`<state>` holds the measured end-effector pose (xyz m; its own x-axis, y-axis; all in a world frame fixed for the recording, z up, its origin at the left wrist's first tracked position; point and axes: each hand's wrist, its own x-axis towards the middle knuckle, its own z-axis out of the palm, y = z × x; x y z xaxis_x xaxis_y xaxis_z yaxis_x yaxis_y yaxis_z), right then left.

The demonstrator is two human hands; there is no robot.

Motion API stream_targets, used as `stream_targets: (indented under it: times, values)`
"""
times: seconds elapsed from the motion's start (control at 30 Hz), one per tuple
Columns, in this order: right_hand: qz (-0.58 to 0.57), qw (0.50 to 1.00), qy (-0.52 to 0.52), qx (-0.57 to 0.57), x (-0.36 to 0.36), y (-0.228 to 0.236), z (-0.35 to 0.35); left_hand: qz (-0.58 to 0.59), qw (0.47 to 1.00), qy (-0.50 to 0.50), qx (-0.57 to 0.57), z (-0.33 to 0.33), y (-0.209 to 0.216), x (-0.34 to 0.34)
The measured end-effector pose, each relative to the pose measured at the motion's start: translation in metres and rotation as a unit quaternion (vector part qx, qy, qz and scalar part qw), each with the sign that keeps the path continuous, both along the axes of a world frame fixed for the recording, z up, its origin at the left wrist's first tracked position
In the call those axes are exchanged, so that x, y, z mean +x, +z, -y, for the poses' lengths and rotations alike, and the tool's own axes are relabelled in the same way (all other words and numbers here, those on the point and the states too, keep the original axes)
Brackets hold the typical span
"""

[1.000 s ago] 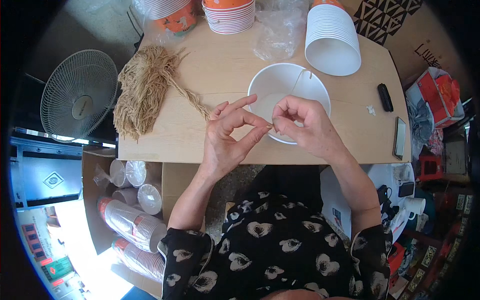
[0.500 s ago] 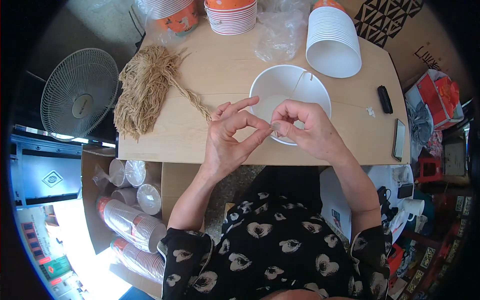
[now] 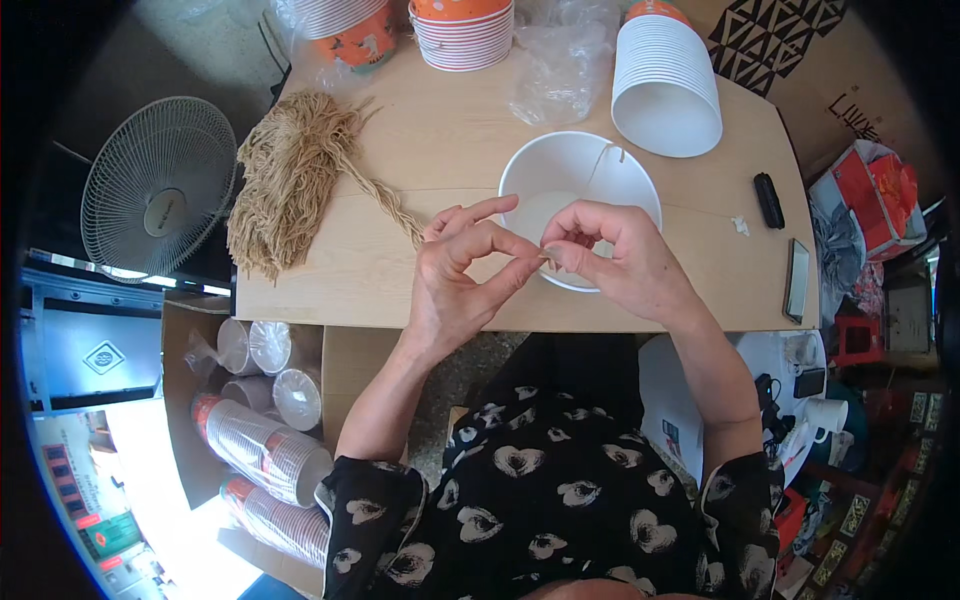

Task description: Attaching a string handle to a paper bucket.

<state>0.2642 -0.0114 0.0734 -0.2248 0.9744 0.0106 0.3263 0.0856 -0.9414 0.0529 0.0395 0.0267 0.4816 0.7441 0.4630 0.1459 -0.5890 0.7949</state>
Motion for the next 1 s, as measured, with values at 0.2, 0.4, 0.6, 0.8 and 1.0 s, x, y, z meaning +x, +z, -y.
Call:
stream_targets:
  times: [0.2,0.4,0.6,0.8,1.0]
  values:
    - [0.001,1.000,-0.013,0.004,-0.0045,-0.0020,0.0017,0.002,1.000,0.001,-0.002,0.0012,-0.0006,0.0005]
    - [-0.041,0.998,-0.034,-0.018,-0.0030,-0.0101,-0.0005,0.003,1.000,0.012,-0.002,0.0016,-0.0012,0.0012]
    - [-0.056,0.998,-0.030,-0.010,-0.0011,-0.0089,-0.0024,0.005,1.000,0.009,-0.002,0.0012,-0.0013,0.0017]
    - [-0.008,0.999,-0.011,0.030,-0.0048,-0.0028,0.0015,0.004,1.000,0.015,-0.002,0.0014,0.0003,0.0015]
    - [0.010,0.999,-0.018,0.033,-0.0061,-0.0016,0.0036,0.009,1.000,0.017,-0.009,0.0022,-0.0013,0.0016]
